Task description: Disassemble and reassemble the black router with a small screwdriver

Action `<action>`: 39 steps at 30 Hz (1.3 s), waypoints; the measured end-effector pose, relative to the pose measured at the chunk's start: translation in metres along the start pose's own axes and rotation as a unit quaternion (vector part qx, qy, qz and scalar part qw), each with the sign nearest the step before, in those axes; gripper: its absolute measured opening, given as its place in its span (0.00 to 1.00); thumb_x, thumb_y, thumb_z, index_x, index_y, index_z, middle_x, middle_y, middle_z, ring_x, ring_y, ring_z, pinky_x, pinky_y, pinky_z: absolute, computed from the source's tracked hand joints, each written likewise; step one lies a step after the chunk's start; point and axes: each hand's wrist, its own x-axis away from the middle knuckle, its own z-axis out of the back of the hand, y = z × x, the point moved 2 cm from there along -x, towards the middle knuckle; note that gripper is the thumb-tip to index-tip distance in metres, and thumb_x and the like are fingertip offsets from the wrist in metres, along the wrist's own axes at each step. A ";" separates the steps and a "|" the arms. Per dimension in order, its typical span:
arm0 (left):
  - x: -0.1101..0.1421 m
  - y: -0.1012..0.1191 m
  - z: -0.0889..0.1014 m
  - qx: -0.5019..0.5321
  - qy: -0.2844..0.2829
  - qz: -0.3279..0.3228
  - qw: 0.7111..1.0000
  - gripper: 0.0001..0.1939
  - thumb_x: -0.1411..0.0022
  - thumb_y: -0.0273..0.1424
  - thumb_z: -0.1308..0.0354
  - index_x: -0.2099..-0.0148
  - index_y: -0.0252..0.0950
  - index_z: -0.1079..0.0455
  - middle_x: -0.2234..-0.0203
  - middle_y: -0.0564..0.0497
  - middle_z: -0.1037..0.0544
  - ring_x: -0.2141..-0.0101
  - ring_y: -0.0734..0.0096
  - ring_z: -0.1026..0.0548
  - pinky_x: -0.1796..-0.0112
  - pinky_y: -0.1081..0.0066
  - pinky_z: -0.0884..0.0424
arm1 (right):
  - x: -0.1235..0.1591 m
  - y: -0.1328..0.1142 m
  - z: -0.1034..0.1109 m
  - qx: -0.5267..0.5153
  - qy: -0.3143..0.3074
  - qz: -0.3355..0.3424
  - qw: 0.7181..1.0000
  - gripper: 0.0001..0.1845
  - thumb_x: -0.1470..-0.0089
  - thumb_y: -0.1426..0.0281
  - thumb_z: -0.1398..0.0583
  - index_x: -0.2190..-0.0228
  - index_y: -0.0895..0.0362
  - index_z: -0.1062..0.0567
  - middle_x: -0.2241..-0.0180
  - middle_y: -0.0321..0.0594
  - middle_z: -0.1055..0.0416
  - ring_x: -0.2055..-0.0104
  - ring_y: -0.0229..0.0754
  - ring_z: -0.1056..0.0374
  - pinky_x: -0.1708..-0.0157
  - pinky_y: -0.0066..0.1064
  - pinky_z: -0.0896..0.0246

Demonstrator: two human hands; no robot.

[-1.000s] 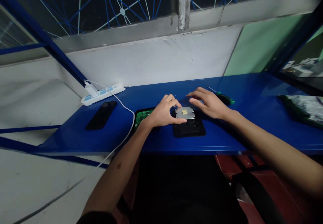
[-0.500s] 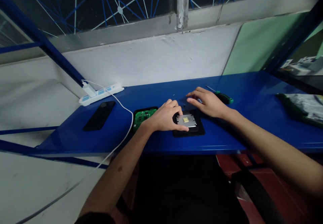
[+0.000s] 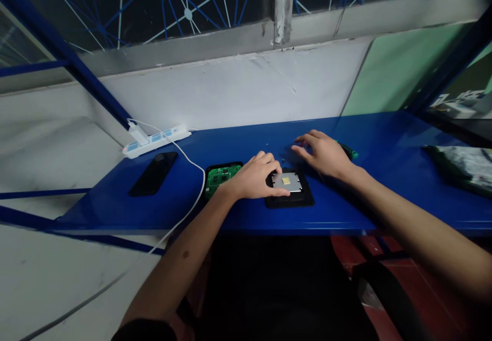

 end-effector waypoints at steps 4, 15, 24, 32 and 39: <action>0.000 -0.001 0.000 0.008 -0.002 0.004 1.000 0.20 0.40 0.52 0.39 0.59 0.40 0.30 0.60 0.48 0.32 0.56 0.58 0.35 0.53 0.62 0.34 | 0.000 0.009 -0.004 0.049 -0.025 -0.021 0.998 0.23 0.37 0.55 0.45 0.53 0.57 0.22 0.59 0.50 0.26 0.57 0.53 0.28 0.57 0.43 0.33; 0.003 -0.002 0.006 0.023 -0.024 0.021 0.999 0.22 0.43 0.53 0.36 0.58 0.40 0.30 0.56 0.48 0.31 0.53 0.57 0.35 0.52 0.61 0.34 | -0.001 0.020 -0.010 0.053 -0.067 -0.056 0.995 0.15 0.41 0.58 0.41 0.59 0.53 0.21 0.64 0.47 0.23 0.61 0.51 0.26 0.57 0.42 0.34; 0.002 -0.009 0.008 -0.022 0.045 0.031 0.998 0.14 0.33 0.45 0.43 0.56 0.39 0.30 0.59 0.49 0.27 0.55 0.60 0.32 0.53 0.62 0.34 | -0.004 0.018 -0.003 -0.052 -0.017 -0.053 0.997 0.08 0.47 0.69 0.38 0.63 0.53 0.24 0.67 0.41 0.22 0.68 0.45 0.26 0.66 0.36 0.34; 0.002 -0.012 0.010 -0.058 0.114 0.048 0.991 0.06 0.32 0.35 0.46 0.57 0.39 0.31 0.62 0.50 0.26 0.59 0.63 0.31 0.56 0.64 0.34 | -0.005 0.012 0.017 -0.198 0.217 -0.099 0.951 0.20 0.43 0.61 0.39 0.50 0.53 0.26 0.63 0.42 0.23 0.69 0.42 0.26 0.63 0.39 0.28; 0.002 -0.013 0.009 -0.060 0.107 0.038 0.992 0.08 0.34 0.29 0.50 0.57 0.39 0.31 0.63 0.50 0.26 0.58 0.62 0.31 0.56 0.63 0.34 | -0.004 0.010 0.011 -0.343 0.214 -0.088 0.911 0.19 0.44 0.54 0.37 0.55 0.52 0.27 0.65 0.40 0.22 0.68 0.43 0.23 0.60 0.39 0.24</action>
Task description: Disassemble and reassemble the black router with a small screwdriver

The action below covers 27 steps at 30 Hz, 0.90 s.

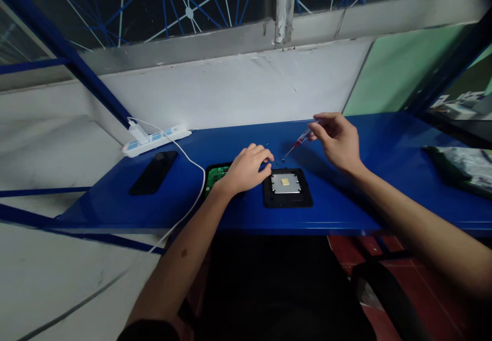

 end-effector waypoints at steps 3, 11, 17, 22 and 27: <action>0.000 0.000 0.000 0.003 -0.005 -0.004 1.000 0.09 0.35 0.27 0.51 0.56 0.39 0.31 0.62 0.50 0.26 0.58 0.62 0.31 0.56 0.63 0.34 | 0.002 -0.002 -0.002 -0.020 -0.013 -0.016 1.000 0.20 0.46 0.53 0.35 0.58 0.52 0.27 0.66 0.40 0.22 0.69 0.43 0.23 0.62 0.39 0.24; 0.000 0.000 -0.001 -0.009 -0.013 -0.006 1.000 0.09 0.36 0.27 0.51 0.56 0.39 0.31 0.62 0.50 0.26 0.58 0.62 0.31 0.56 0.64 0.35 | 0.005 -0.004 -0.007 -0.007 -0.037 -0.021 0.999 0.18 0.47 0.56 0.34 0.59 0.54 0.26 0.68 0.39 0.23 0.68 0.42 0.23 0.63 0.37 0.26; 0.000 -0.001 -0.002 0.004 -0.016 -0.014 1.000 0.10 0.35 0.27 0.51 0.55 0.39 0.31 0.62 0.50 0.25 0.57 0.62 0.30 0.55 0.63 0.34 | 0.007 -0.003 -0.010 -0.007 -0.053 -0.021 0.998 0.17 0.47 0.58 0.34 0.60 0.56 0.26 0.69 0.40 0.23 0.69 0.43 0.23 0.62 0.40 0.26; 0.000 0.001 0.000 0.018 -0.021 -0.020 0.999 0.10 0.35 0.27 0.51 0.55 0.39 0.31 0.61 0.50 0.25 0.57 0.62 0.30 0.54 0.62 0.34 | 0.006 -0.006 -0.010 -0.032 -0.052 -0.040 0.997 0.18 0.48 0.57 0.34 0.61 0.54 0.27 0.70 0.38 0.24 0.69 0.43 0.23 0.63 0.39 0.25; 0.001 0.005 0.002 0.031 -0.015 -0.027 0.999 0.09 0.34 0.29 0.51 0.56 0.40 0.31 0.62 0.50 0.25 0.57 0.62 0.30 0.54 0.62 0.34 | 0.002 -0.004 -0.007 -0.068 -0.014 -0.062 0.996 0.19 0.50 0.55 0.32 0.61 0.53 0.26 0.69 0.38 0.25 0.72 0.41 0.25 0.67 0.38 0.24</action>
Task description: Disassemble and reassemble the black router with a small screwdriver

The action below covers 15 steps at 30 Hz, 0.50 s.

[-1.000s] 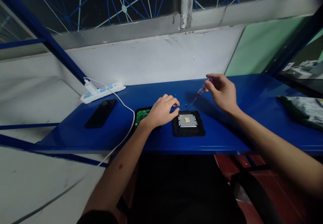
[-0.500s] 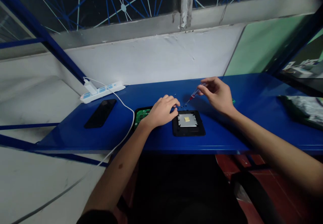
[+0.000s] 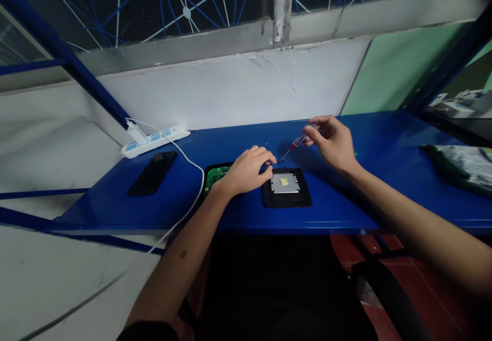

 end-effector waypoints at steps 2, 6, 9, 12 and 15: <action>0.000 0.000 0.000 0.003 0.002 -0.002 1.000 0.08 0.34 0.30 0.51 0.56 0.40 0.31 0.62 0.50 0.25 0.57 0.62 0.29 0.53 0.62 0.33 | -0.003 0.002 0.002 -0.013 0.011 0.001 1.000 0.19 0.50 0.54 0.33 0.62 0.52 0.26 0.69 0.38 0.25 0.72 0.41 0.26 0.68 0.38 0.23; 0.000 0.001 -0.001 0.011 -0.008 -0.002 1.000 0.09 0.32 0.37 0.49 0.55 0.40 0.31 0.61 0.50 0.25 0.57 0.62 0.29 0.54 0.62 0.33 | -0.007 0.004 0.007 -0.012 0.022 0.000 1.000 0.19 0.48 0.52 0.34 0.61 0.52 0.26 0.69 0.38 0.26 0.74 0.39 0.29 0.70 0.37 0.24; 0.000 0.002 -0.002 0.016 -0.023 -0.004 1.000 0.12 0.32 0.41 0.47 0.54 0.40 0.31 0.60 0.49 0.25 0.56 0.61 0.30 0.53 0.62 0.33 | -0.009 0.005 0.008 -0.012 0.017 -0.009 1.000 0.19 0.47 0.52 0.35 0.60 0.51 0.26 0.71 0.38 0.26 0.76 0.38 0.30 0.71 0.36 0.25; 0.001 0.005 -0.001 0.021 -0.040 -0.011 0.999 0.14 0.33 0.44 0.46 0.53 0.41 0.30 0.58 0.49 0.25 0.55 0.60 0.30 0.53 0.62 0.34 | -0.008 0.003 0.007 -0.018 0.004 -0.019 1.000 0.19 0.48 0.52 0.35 0.62 0.52 0.25 0.71 0.38 0.26 0.76 0.38 0.30 0.72 0.36 0.26; 0.001 0.007 0.000 0.025 -0.051 -0.013 0.998 0.17 0.33 0.46 0.45 0.51 0.42 0.29 0.56 0.48 0.25 0.53 0.59 0.31 0.51 0.62 0.34 | -0.007 0.002 0.006 -0.018 -0.007 -0.024 1.000 0.19 0.49 0.51 0.34 0.63 0.52 0.25 0.71 0.37 0.26 0.77 0.38 0.31 0.73 0.36 0.26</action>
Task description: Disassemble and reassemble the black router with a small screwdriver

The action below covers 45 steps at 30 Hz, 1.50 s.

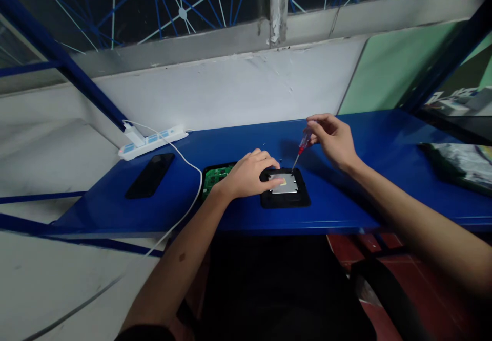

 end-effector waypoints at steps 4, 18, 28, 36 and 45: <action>0.000 0.001 0.000 0.004 -0.004 0.002 1.000 0.17 0.33 0.47 0.45 0.51 0.43 0.28 0.55 0.49 0.25 0.53 0.59 0.31 0.49 0.60 0.35 | 0.001 0.001 -0.001 -0.010 -0.011 -0.004 1.000 0.20 0.50 0.51 0.34 0.64 0.52 0.25 0.71 0.37 0.25 0.77 0.37 0.32 0.73 0.35 0.26; 0.000 0.000 -0.001 0.005 -0.010 0.003 1.000 0.17 0.33 0.48 0.45 0.51 0.43 0.27 0.55 0.49 0.25 0.52 0.59 0.31 0.50 0.61 0.35 | 0.002 0.000 -0.003 -0.008 -0.028 -0.014 0.999 0.14 0.47 0.58 0.35 0.63 0.54 0.25 0.72 0.36 0.27 0.77 0.35 0.33 0.73 0.35 0.27; 0.000 0.001 -0.001 -0.002 -0.007 -0.006 1.000 0.17 0.33 0.47 0.44 0.51 0.42 0.27 0.55 0.49 0.25 0.53 0.59 0.30 0.50 0.61 0.36 | -0.001 0.009 -0.002 -0.003 -0.024 -0.038 0.999 0.13 0.48 0.60 0.35 0.65 0.56 0.24 0.77 0.34 0.31 0.79 0.34 0.34 0.76 0.33 0.28; -0.002 0.009 -0.003 0.009 -0.013 -0.030 0.999 0.17 0.33 0.46 0.43 0.50 0.42 0.27 0.55 0.49 0.25 0.54 0.60 0.31 0.50 0.61 0.35 | -0.001 0.007 -0.002 0.006 -0.009 -0.055 0.998 0.10 0.47 0.63 0.36 0.66 0.57 0.25 0.77 0.35 0.30 0.78 0.34 0.35 0.77 0.32 0.29; -0.004 0.014 -0.012 0.001 -0.019 -0.045 0.999 0.19 0.35 0.48 0.42 0.48 0.43 0.26 0.54 0.48 0.28 0.53 0.59 0.31 0.49 0.60 0.35 | -0.001 0.008 -0.002 0.018 -0.010 -0.060 0.998 0.11 0.47 0.62 0.36 0.66 0.57 0.25 0.74 0.37 0.28 0.78 0.34 0.34 0.76 0.33 0.29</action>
